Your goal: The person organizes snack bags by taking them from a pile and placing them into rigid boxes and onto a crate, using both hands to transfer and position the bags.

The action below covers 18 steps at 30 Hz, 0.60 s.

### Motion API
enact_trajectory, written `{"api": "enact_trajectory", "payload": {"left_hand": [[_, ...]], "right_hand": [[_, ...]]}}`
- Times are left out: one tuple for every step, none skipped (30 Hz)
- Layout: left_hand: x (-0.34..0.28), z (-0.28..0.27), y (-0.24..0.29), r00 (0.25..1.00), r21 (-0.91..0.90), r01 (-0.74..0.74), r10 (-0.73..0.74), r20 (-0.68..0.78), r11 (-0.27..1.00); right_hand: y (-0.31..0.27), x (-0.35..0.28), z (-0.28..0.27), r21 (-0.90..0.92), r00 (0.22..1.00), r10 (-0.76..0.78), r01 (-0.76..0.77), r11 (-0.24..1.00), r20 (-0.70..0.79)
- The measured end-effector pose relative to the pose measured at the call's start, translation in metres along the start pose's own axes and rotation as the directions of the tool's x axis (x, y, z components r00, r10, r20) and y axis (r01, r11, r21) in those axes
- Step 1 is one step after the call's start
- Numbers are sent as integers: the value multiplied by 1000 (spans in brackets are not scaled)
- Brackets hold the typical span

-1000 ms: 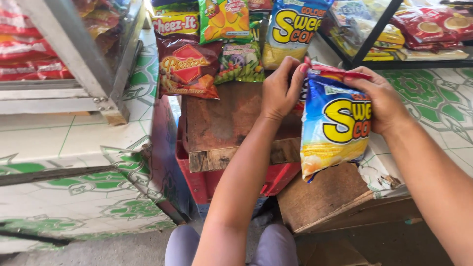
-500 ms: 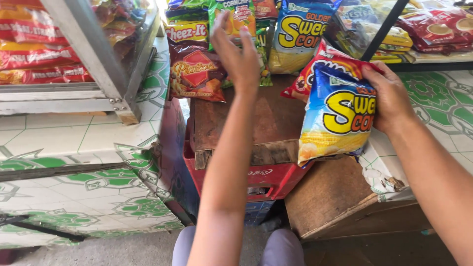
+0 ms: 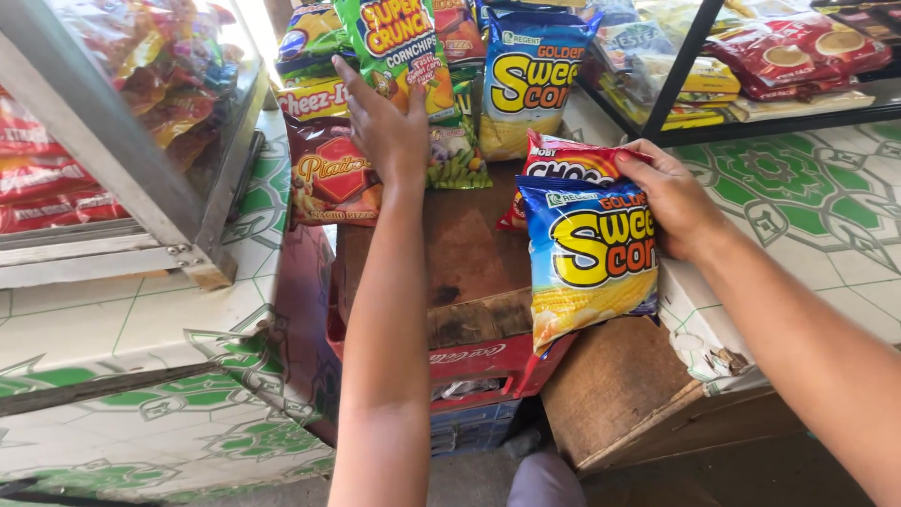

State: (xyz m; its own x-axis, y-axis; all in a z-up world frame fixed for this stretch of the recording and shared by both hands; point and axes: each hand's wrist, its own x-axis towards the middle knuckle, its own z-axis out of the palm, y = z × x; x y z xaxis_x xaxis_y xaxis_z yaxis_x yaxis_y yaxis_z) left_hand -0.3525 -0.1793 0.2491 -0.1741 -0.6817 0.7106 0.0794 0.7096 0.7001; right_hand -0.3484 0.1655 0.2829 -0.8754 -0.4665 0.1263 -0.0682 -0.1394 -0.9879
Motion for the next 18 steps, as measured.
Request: {"api": "enact_trajectory", "payload": {"left_hand": [[-1,-5,6,1000,-2,-1,1,0,1000],[-1,-11,12,999,-15,-33,34,11,999],[0,-16,18,997,-29,-72,73,22,997],[-5,-20,30,997,-32,-79,80,23,996],[-12,-25,42,970,-57,-43,56,235,997],[-19,-30,54,899,-72,-4,35,437,997],[-27,-25,56,898,-69,0,31,439,998],[-36,-19,57,854,-101,-16,66,516,995],[-44,-15,58,806,-133,-26,99,584,991],[-53,-6,48,808,-129,-19,91,583,992],[-61,4,38,785,-178,-33,136,605,983],[-68,14,28,760,-228,-44,181,624,973],[-68,17,22,760,-229,-43,181,624,973],[-67,19,16,760,-272,-36,203,618,962],[-69,22,10,758,-314,-27,224,613,949],[-68,19,8,757,-315,-25,224,615,949],[-65,17,6,763,-395,44,225,606,917],[-63,15,4,770,-471,111,224,598,875]], "right_hand": [[0,0,0,-1,1000,-2,2,1000,-1],[-1,0,1,8,1000,11,-11,1000,-2],[-1,1,2,20,1000,20,-20,1000,-5],[-1,2,2,24,1000,14,-14,1000,-9],[-1,2,2,10,1000,14,-14,1000,-6],[0,2,2,-5,1000,13,-13,1000,-4],[0,1,1,-6,1000,18,-18,1000,-3],[0,0,0,-6,1000,5,-5,1000,-1],[-1,-1,0,-9,1000,-9,9,1000,6],[1,-1,-1,-13,1000,-3,3,1000,10],[1,0,-3,9,1000,-9,9,1000,6],[0,1,-5,31,1000,-14,14,999,2],[0,1,-5,29,1000,-15,15,999,2],[1,1,-6,24,1000,-14,14,1000,-11],[2,1,-7,19,1000,-11,12,1000,-26],[1,-1,-6,18,1000,-10,10,1000,-29],[0,-1,-5,23,999,-10,11,1000,-35],[-1,-2,-4,27,999,-11,12,1000,-41]]}}
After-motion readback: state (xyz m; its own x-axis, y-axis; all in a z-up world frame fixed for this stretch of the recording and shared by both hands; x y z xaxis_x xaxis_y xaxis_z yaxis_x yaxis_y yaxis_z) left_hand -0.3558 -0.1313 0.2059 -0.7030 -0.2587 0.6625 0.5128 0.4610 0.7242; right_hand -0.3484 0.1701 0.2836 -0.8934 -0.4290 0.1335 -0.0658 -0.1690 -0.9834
